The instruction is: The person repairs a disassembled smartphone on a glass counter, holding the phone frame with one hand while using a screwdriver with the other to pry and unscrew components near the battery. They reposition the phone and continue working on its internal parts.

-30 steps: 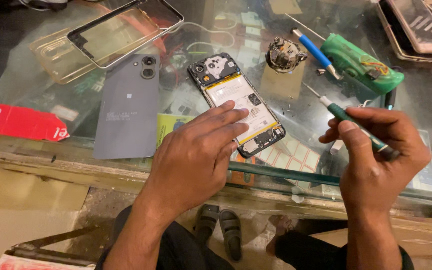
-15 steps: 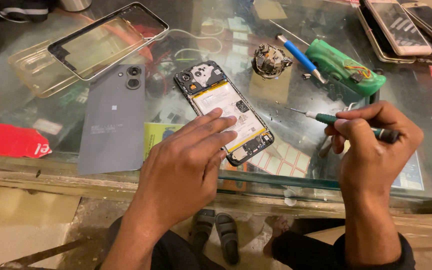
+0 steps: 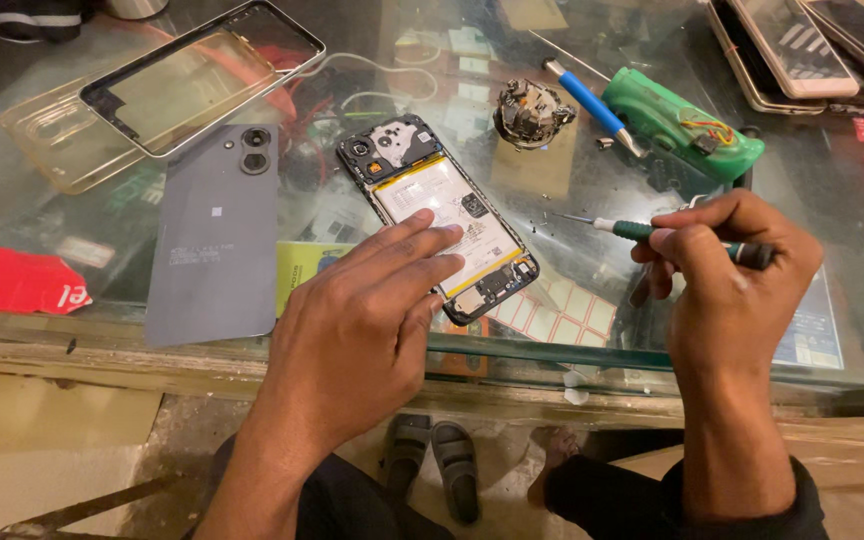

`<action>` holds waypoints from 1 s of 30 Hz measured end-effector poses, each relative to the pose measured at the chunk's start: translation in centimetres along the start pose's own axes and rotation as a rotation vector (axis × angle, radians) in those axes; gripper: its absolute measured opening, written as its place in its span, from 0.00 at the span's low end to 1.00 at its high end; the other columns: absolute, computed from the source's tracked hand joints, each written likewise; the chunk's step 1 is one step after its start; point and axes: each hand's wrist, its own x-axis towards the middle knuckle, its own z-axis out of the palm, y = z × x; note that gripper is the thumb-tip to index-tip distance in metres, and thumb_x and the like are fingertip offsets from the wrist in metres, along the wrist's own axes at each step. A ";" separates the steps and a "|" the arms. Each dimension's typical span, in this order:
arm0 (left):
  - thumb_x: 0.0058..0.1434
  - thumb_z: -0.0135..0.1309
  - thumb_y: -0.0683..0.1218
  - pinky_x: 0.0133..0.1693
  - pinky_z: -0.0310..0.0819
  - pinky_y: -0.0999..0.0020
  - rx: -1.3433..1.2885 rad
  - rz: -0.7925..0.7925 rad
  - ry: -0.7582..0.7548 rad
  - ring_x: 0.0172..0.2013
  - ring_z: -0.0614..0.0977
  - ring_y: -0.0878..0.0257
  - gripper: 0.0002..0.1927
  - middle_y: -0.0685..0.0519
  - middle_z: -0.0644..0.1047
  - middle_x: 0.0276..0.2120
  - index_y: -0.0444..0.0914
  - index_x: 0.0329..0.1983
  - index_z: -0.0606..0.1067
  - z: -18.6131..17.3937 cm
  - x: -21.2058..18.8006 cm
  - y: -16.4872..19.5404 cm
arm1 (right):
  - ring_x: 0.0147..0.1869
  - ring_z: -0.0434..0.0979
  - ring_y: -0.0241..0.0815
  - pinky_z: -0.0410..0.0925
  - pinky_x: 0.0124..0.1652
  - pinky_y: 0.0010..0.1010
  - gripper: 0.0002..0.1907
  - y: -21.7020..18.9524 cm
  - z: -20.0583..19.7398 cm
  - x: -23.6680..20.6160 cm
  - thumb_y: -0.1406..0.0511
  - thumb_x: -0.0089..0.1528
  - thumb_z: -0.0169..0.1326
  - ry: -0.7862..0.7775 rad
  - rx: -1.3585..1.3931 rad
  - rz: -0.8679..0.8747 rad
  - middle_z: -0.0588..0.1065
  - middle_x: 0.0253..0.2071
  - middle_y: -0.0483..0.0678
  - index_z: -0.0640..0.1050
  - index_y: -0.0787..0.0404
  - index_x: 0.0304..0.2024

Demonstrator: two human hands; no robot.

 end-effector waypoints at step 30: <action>0.55 0.56 0.36 0.54 0.77 0.59 -0.008 -0.019 0.062 0.60 0.79 0.56 0.15 0.54 0.82 0.53 0.39 0.45 0.82 0.2 0.1 0.3 | 0.28 0.76 0.42 0.66 0.28 0.27 0.03 0.6 -0.9 0.0 0.78 0.64 0.50 -0.058 0.062 -0.032 0.75 0.29 0.56 0.75 0.75 0.35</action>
